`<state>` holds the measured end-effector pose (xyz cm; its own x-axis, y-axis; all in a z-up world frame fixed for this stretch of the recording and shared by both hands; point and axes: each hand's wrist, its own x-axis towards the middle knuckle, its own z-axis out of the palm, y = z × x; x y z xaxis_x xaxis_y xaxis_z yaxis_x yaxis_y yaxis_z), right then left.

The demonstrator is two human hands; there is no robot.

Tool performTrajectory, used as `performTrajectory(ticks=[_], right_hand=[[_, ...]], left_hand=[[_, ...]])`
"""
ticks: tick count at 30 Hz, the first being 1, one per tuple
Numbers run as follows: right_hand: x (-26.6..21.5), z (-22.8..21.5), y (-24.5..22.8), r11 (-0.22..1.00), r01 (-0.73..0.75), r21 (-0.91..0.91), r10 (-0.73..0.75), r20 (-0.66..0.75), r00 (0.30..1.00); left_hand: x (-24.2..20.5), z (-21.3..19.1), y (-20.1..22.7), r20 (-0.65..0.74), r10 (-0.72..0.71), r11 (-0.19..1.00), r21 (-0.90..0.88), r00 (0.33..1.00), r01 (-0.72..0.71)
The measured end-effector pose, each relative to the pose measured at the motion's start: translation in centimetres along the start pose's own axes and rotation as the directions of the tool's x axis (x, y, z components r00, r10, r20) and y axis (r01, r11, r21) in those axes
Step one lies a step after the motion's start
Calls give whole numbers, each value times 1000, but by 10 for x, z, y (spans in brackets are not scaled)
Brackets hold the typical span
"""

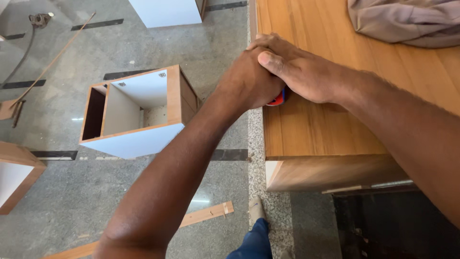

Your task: The person uses a red and blue sanding block to smooth the edges and top surface of a wooden cabinet. They repeatedly rub the sanding block along the front edge and top surface, occasionally pausing to wipe the surface with their hand.

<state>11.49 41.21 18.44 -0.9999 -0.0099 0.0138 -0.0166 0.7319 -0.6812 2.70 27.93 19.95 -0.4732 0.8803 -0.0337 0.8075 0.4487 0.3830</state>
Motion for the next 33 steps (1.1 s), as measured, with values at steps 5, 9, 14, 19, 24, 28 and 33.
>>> performTrajectory(ticks=[5, 9, 14, 19, 24, 28, 33], right_hand=[[-49, 23, -42, 999, 9, -48, -6, 82, 997], [-107, 59, -82, 967, 253, -25, -253, -17, 967], [-84, 48, -51, 967, 243, -78, -242, 25, 970], [-18, 16, -19, 975, 199, -93, -192, 81, 978], [41, -3, 14, 965, 225, -131, -218, 67, 974], [84, -26, 42, 968, 201, -147, -191, 81, 978], [150, -52, 77, 994, 37, -100, -28, 95, 995]], left_hand=[[-70, -15, 30, 122, -75, 963, -247, 990, 104], [-151, -9, 51, 165, 37, 987, -161, 986, -11], [-130, 9, 30, 131, -64, 979, -183, 989, 87], [-59, -9, 4, 56, 17, 989, -149, 998, -9], [4, -18, -25, 131, -116, 983, -124, 985, 133], [54, -28, -43, 172, -180, 969, -138, 969, 204], [134, -29, -88, -188, 7, 996, -85, 982, -24]])
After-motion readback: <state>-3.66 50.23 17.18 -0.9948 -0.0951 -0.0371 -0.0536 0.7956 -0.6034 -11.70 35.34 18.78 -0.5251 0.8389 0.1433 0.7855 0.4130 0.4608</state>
